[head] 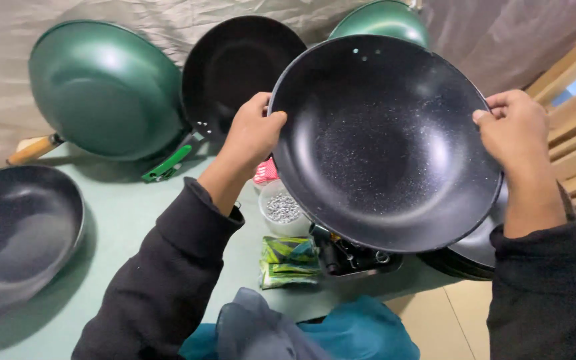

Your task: Attaching a metal bracket to the rim of a wok using a screwdriver and screws.

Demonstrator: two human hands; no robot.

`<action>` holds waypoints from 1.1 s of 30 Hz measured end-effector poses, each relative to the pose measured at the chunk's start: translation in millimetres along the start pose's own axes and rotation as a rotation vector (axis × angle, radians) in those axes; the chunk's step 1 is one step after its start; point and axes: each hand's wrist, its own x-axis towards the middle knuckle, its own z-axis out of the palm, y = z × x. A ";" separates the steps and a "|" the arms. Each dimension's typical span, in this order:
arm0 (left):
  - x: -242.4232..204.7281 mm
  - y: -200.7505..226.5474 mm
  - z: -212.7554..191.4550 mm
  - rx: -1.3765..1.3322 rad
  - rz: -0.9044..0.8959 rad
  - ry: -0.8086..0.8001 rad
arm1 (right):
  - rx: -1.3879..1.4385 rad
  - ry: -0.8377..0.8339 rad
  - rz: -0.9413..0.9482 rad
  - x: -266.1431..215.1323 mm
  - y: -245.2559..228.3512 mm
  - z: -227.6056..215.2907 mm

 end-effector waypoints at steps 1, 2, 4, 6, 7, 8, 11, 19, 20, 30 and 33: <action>-10.9 0.9 -15.9 0.002 -0.005 0.016 | 0.007 -0.009 -0.013 -1.9 -16.0 8.2; -22.9 2.0 -32.5 -0.025 -0.054 0.030 | 0.058 -0.018 -0.049 -3.7 -33.2 16.6; -44.9 -5.2 -63.6 -0.051 -0.109 0.066 | 0.119 -0.041 -0.100 -9.5 -66.1 38.0; -64.8 -20.5 -91.9 -0.041 -0.125 0.105 | 0.148 -0.083 -0.203 -15.9 -98.0 61.8; -77.6 -26.2 -103.7 -0.041 -0.130 0.127 | 0.157 -0.094 -0.220 -20.3 -114.5 74.7; -91.2 -32.5 -113.9 -0.040 -0.169 0.148 | 0.153 -0.116 -0.268 -26.7 -129.1 87.9; -121.7 -75.9 -142.0 -0.063 -0.188 0.216 | 0.170 -0.177 -0.354 -49.2 -174.0 123.9; -202.3 -147.2 -173.5 -0.090 -0.350 0.331 | 0.130 -0.415 -0.461 -112.3 -272.5 207.6; -209.2 -160.6 -175.1 -0.087 -0.372 0.336 | 0.150 -0.448 -0.498 -119.2 -280.9 218.1; -247.2 -220.7 -180.0 -0.095 -0.721 0.390 | 0.146 -0.504 -0.675 -175.3 -315.4 303.6; -253.7 -248.6 -177.3 -0.148 -0.722 0.421 | 0.134 -0.533 -0.701 -182.1 -320.7 318.1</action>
